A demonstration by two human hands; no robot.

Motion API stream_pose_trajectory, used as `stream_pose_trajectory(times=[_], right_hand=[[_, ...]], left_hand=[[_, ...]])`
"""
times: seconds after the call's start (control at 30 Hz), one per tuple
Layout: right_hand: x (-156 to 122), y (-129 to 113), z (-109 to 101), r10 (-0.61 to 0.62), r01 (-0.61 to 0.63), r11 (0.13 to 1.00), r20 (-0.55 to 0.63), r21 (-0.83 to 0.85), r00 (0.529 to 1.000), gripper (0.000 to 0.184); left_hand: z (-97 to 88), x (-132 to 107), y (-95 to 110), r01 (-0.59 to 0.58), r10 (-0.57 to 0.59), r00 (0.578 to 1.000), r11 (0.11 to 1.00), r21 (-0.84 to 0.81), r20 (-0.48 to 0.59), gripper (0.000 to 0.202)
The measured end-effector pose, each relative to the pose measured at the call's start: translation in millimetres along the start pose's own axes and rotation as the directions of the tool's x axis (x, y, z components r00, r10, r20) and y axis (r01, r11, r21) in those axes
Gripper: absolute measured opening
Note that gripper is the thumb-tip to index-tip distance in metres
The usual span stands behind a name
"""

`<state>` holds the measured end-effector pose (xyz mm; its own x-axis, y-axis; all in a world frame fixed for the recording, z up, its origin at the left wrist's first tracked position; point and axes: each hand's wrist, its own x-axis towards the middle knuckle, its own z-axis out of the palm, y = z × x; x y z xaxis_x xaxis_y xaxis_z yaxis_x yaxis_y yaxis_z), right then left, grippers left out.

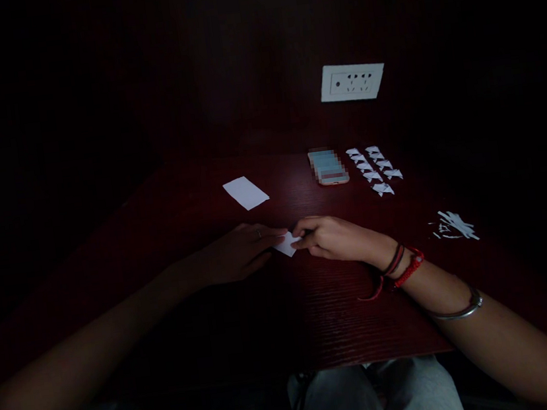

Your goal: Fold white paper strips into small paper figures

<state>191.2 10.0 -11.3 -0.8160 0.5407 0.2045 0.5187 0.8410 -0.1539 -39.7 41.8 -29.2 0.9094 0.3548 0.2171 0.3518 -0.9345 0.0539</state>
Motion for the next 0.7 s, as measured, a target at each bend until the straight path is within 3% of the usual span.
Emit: stream_pose_trajectory(times=[0.4, 0.7], right_hand=[[0.6, -1.3, -2.5, 0.031, -0.031, 0.996, 0.006, 0.086, 1.000, 0.038], [1.4, 2.6, 4.2, 0.155, -0.137, 0.979, -0.120, 0.150, 0.981, 0.041]], left_hand=[[2.1, 0.4, -0.4, 0.043, -0.043, 0.999, 0.997, -0.072, 0.006, 0.042], [5.9, 1.8, -1.9, 0.030, -0.031, 0.999, 0.998, -0.047, -0.022, 0.041]])
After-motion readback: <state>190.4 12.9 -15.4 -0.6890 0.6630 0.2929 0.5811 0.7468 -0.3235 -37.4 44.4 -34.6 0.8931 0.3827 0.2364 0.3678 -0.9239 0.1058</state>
